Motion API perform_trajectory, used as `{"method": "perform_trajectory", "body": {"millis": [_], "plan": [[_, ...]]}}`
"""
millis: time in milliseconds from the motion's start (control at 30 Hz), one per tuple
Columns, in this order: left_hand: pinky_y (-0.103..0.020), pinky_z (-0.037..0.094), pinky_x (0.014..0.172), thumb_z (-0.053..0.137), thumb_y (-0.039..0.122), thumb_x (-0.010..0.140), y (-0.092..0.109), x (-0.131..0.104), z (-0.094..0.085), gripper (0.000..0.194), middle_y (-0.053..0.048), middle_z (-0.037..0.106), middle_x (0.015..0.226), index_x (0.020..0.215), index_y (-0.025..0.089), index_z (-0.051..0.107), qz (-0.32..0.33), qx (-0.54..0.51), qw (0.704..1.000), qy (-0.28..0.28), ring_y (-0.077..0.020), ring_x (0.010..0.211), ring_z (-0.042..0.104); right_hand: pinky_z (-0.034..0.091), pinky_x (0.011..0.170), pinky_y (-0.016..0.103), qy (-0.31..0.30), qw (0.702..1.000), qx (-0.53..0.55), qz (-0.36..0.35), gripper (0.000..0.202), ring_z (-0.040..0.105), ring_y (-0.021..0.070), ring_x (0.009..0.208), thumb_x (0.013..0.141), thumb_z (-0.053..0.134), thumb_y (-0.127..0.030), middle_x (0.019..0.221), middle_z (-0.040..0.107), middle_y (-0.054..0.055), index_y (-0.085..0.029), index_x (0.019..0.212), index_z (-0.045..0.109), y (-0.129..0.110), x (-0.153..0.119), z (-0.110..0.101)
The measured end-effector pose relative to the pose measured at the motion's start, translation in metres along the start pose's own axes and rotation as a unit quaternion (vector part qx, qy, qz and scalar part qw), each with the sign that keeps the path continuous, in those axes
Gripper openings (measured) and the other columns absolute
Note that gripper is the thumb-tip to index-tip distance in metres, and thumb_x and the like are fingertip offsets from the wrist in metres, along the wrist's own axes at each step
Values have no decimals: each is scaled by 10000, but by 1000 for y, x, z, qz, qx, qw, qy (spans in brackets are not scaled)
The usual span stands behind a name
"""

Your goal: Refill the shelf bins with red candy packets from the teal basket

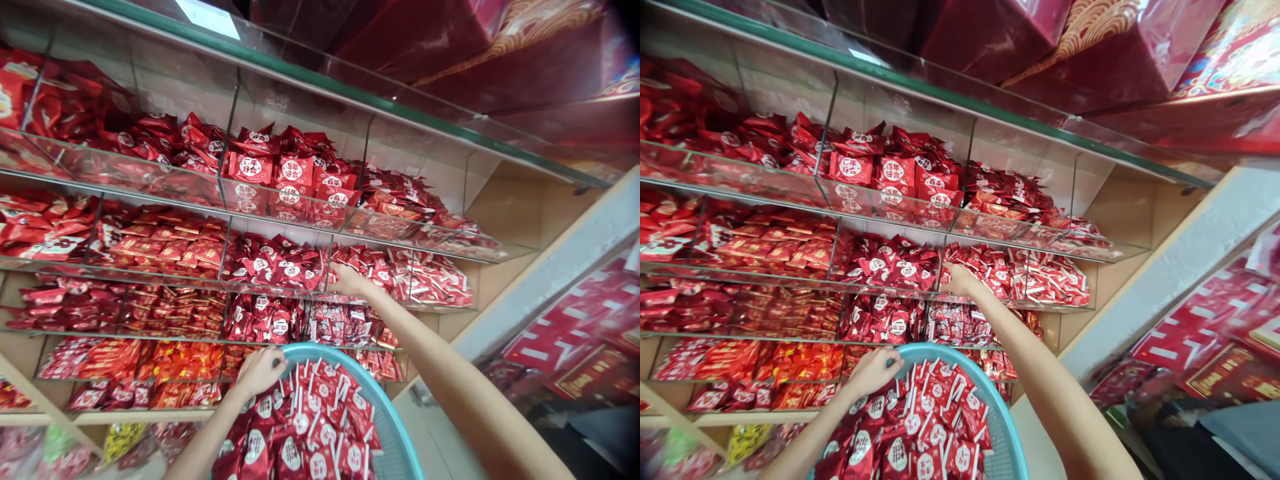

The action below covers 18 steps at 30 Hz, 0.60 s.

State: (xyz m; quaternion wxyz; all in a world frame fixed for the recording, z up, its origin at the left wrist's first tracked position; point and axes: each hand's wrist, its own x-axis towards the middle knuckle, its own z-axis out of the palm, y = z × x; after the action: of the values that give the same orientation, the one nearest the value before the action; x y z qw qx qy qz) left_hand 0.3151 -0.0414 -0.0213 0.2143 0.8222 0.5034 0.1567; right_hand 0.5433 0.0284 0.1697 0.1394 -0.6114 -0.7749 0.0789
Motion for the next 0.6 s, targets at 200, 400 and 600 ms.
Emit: {"method": "perform_trajectory", "body": {"millis": [200, 400, 600], "plan": [[-211, 343, 616, 355, 466, 813, 1, 1, -1, 340, 16, 604, 812, 740, 249, 606, 8, 8, 1000, 3, -131, 717, 570, 383, 901, 344, 141, 984, 106, 20, 537, 521, 216, 1034, 656, 630, -275, 1130, 564, 118, -119, 1148, 483, 25, -10, 3], [-205, 323, 586, 370, 460, 810, 0, 2, -1, 322, 26, 602, 790, 723, 256, 603, 16, 4, 1000, 7, -127, 701, 560, 388, 900, 361, 257, 918, 300, 32, 532, 512, 210, 1034, 645, 648, -383, 1113, 574, 94, -149, 1103, 513, 22, -44, -9], [-208, 320, 576, 358, 468, 814, 1, 2, -2, 341, 21, 597, 788, 731, 254, 610, 17, 11, 1000, 3, -125, 687, 561, 493, 670, 283, 226, 852, 457, 115, 507, 572, 196, 900, 684, 621, -413, 1143, 561, 54, -231, 1140, 492, -5, -138, 9]]}}
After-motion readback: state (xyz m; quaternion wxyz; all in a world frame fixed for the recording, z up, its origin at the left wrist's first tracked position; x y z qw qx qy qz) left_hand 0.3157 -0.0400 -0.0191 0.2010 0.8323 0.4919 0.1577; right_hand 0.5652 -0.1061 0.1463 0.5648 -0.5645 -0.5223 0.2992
